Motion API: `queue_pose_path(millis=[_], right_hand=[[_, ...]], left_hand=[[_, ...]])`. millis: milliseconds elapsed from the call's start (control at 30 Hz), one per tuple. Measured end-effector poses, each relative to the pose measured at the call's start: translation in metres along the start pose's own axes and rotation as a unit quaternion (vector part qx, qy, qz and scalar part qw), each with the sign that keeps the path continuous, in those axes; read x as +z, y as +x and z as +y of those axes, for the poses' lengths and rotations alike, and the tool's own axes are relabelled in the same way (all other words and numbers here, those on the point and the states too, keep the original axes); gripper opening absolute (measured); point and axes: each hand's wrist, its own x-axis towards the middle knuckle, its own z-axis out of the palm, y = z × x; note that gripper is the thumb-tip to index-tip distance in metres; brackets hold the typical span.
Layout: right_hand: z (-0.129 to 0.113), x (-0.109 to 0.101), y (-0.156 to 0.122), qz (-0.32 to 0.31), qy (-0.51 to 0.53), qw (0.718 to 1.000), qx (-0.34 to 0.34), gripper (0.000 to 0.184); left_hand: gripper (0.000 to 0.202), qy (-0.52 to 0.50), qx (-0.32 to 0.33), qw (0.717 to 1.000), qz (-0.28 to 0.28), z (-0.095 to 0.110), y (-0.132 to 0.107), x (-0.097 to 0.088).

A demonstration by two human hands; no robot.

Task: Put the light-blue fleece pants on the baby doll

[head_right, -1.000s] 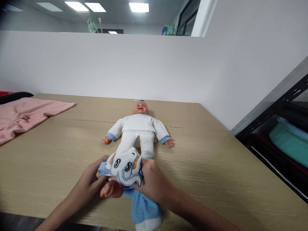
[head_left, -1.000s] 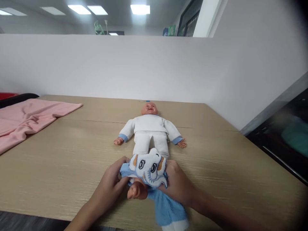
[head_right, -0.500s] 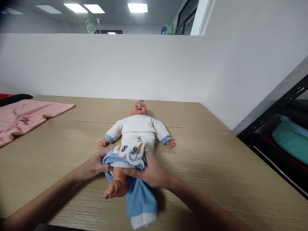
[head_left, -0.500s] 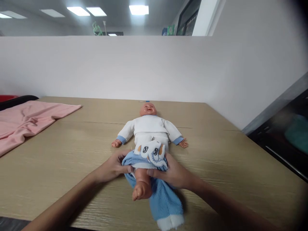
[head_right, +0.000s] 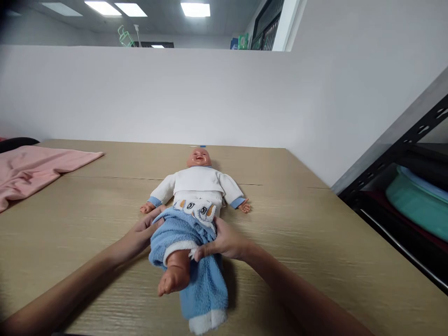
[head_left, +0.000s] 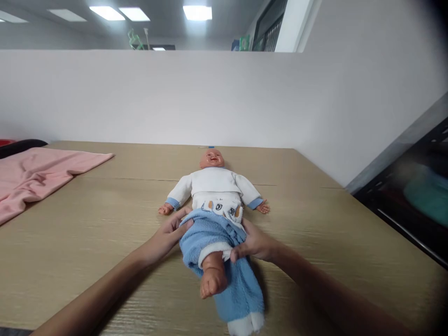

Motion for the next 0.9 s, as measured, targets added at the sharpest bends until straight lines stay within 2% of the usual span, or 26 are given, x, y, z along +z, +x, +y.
queue_pose_path(millis=[67,167,233,367,467,533,600,700,800,833,900], right_hand=[[-0.003,-0.008,-0.001,0.021,-0.061,0.998,0.017,0.110],[-0.017,-0.017,-0.008,0.042,-0.190,0.981,0.022,0.088],[-0.027,-0.021,-0.014,0.033,-0.237,0.971,0.006,0.074],[-0.040,-0.029,-0.027,-0.006,-0.224,0.974,-0.021,0.055],[-0.040,-0.036,-0.035,-0.028,-0.187,0.982,-0.016,0.050],[-0.037,-0.039,-0.038,-0.027,-0.174,0.984,-0.017,0.050],[-0.033,-0.038,-0.038,-0.014,-0.175,0.984,-0.028,0.051],[-0.028,-0.030,-0.037,0.003,-0.156,0.987,-0.045,0.058],[-0.024,-0.020,-0.036,0.035,-0.126,0.989,-0.062,0.067],[-0.023,-0.018,-0.036,0.051,-0.130,0.988,-0.065,0.067],[-0.021,-0.017,-0.037,0.072,-0.147,0.984,-0.068,0.064]], left_hand=[[0.044,-0.005,-0.002,1.000,0.025,-0.001,0.002,0.000],[0.040,-0.008,-0.011,0.999,0.042,-0.003,0.001,-0.004],[0.036,-0.007,-0.015,0.999,0.043,-0.003,0.000,-0.007],[0.041,0.002,-0.022,0.999,0.043,0.000,0.002,-0.011],[0.045,0.034,-0.021,0.998,0.044,0.006,0.004,-0.012],[0.046,0.115,0.004,0.992,0.042,0.014,0.005,-0.011],[0.050,0.230,0.046,0.971,0.035,0.029,0.007,-0.005],[0.053,0.381,0.094,0.920,-0.009,0.058,0.018,0.010],[0.043,0.456,0.101,0.877,-0.113,0.088,0.038,0.025],[0.040,0.457,0.097,0.871,-0.150,0.094,0.046,0.028],[0.035,0.409,0.072,0.887,-0.203,0.102,0.062,0.031]])
